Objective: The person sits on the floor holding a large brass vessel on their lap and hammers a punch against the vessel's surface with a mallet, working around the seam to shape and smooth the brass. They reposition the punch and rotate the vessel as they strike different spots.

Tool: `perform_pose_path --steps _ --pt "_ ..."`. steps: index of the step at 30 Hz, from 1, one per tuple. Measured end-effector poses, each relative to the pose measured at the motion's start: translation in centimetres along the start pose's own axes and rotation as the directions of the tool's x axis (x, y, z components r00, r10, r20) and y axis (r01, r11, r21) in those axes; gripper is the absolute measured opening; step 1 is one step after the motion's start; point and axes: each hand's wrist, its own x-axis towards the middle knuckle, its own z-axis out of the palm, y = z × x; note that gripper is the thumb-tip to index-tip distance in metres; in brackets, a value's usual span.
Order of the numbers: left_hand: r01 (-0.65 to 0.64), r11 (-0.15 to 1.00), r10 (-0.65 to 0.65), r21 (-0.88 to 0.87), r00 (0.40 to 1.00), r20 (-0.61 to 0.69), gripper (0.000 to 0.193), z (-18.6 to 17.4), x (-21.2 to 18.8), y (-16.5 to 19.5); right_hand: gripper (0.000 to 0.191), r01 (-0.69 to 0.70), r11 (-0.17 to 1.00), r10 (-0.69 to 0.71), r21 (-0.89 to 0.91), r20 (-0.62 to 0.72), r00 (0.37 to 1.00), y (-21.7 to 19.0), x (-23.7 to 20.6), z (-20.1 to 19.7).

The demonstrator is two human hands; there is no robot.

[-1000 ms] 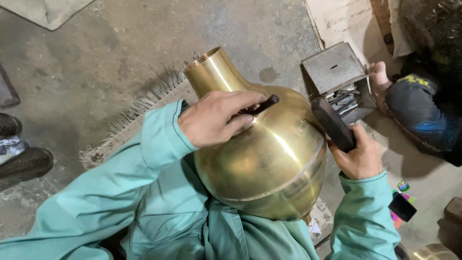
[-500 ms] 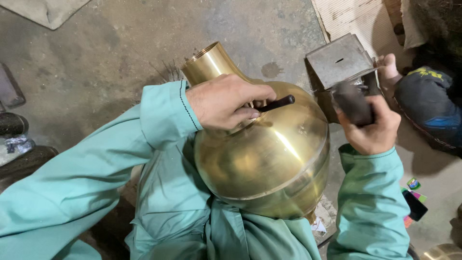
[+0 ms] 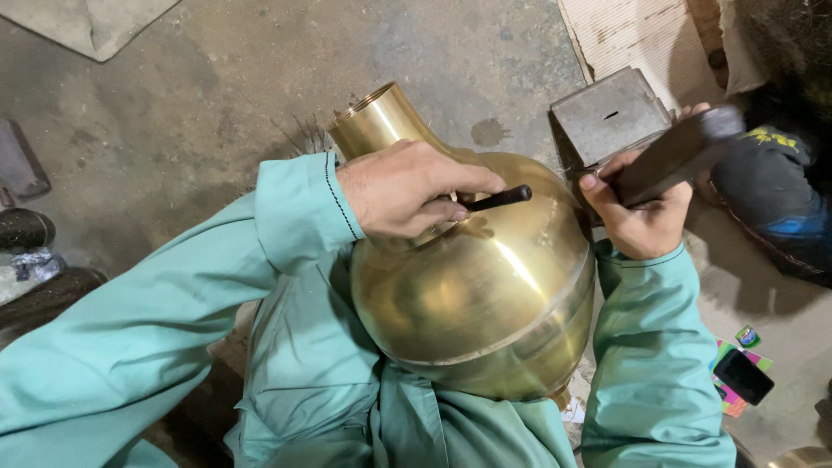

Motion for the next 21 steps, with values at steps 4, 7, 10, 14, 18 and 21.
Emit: perform_pose_path --steps 4,7,10,14,18,21 --pt "0.018 1.0 -0.018 -0.006 1.0 0.013 0.046 0.2 0.1 -0.2 0.02 0.115 0.991 -0.112 -0.066 0.051 0.992 0.1 0.0 -0.1" --pt "-0.02 1.0 0.02 0.024 1.0 -0.006 0.045 0.4 0.3 -0.4 0.021 0.153 0.967 -0.133 -0.203 0.11 0.985 -0.3 0.3 -0.4" --pt "0.013 0.999 -0.013 0.044 1.0 0.011 0.045 0.5 0.3 -0.4 0.014 0.104 0.982 -0.091 -0.156 0.092 0.992 -0.9 0.5 -0.1" --pt "0.021 0.999 -0.022 0.023 1.0 0.008 0.043 0.5 0.1 -0.3 0.027 0.338 0.802 -0.27 -0.492 0.207 0.94 -1.2 0.5 0.0" --pt "0.028 0.999 -0.029 0.016 0.999 0.024 0.045 0.5 0.2 -0.3 0.012 0.08 0.978 -0.063 -0.192 0.091 0.994 -0.8 0.3 -0.3" --pt "0.051 0.998 -0.052 0.036 0.998 0.038 0.047 0.5 0.2 -0.3 0.014 0.181 0.954 -0.151 -0.239 0.136 0.979 -0.5 0.4 -0.6"
